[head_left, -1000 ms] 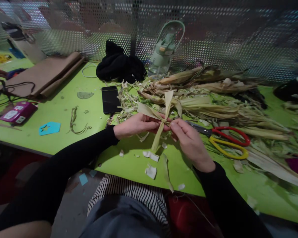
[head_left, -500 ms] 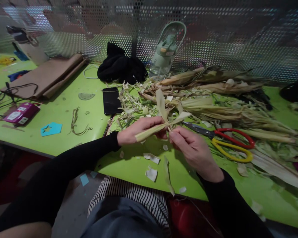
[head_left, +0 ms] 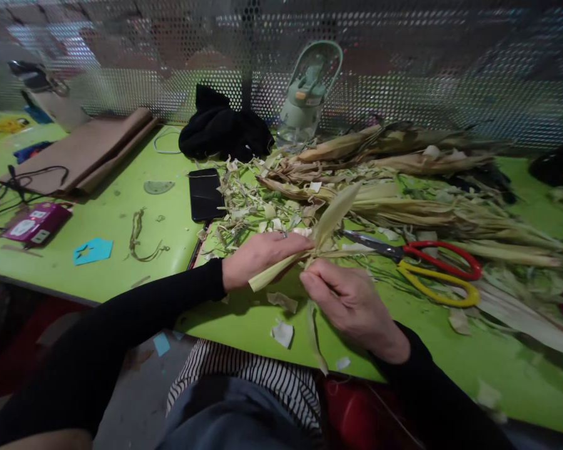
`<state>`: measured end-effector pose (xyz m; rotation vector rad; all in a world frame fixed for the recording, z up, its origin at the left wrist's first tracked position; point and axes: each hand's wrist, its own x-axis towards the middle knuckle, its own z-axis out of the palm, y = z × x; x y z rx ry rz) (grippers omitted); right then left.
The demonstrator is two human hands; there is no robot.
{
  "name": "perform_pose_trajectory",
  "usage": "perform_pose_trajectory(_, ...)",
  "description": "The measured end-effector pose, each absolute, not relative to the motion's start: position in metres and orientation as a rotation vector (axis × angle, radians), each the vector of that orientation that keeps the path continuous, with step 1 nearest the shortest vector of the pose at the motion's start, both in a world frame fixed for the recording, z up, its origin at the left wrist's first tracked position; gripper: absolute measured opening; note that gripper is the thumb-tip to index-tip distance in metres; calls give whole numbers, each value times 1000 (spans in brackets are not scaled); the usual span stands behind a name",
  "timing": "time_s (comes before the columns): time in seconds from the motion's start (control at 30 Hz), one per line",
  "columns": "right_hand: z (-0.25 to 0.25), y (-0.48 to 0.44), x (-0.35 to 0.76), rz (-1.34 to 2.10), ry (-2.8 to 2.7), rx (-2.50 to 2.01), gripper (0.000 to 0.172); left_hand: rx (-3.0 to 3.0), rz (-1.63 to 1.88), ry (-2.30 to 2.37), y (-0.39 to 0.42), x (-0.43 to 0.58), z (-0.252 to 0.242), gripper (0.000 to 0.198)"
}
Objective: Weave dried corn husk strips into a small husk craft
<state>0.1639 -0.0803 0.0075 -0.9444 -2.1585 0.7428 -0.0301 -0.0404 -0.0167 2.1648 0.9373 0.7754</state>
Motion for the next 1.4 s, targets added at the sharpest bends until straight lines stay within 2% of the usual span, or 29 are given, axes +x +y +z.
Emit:
perform_pose_trajectory(0.17,-1,-72,162,702,-2176,-931,32,1999,829,885,-36,-27,-15,24)
perform_pose_trajectory(0.4,3,-48,180,640,-1888,-1187,31,1249,741,615,-13,-34,-8,22)
perform_pose_trajectory(0.47,1,-42,182,746,-1833,-1216,35,1091,749,621,-11,-36,-10,23)
perform_pose_trajectory(0.6,-5,-37,178,1045,-1701,-1224,31,1015,708,561,-15,-32,-12,25)
perform_pose_trajectory(0.67,-6,-37,176,1159,-1747,-1173,38,1019,645,512,-20,-30,-10,27)
perform_pose_trajectory(0.77,-8,-36,178,1227,-1854,-1132,35,1009,548,456,-26,-28,-5,29)
perform_pose_trajectory(0.87,-16,-30,185,1199,-1818,-1180,29,988,517,417,-24,-30,-3,29)
perform_pose_trajectory(1.07,-22,-30,187,1051,-1692,-1161,31,860,749,566,-16,-33,-5,21)
perform_pose_trajectory(1.17,-19,-35,182,1064,-1710,-1044,40,834,724,508,-18,-30,-6,16)
perform_pose_trajectory(1.33,-20,-31,181,1024,-1685,-1153,34,827,659,477,-25,-23,-7,7)
perform_pose_trajectory(1.4,-21,-28,182,902,-1686,-1232,32,828,627,472,-29,-21,-7,5)
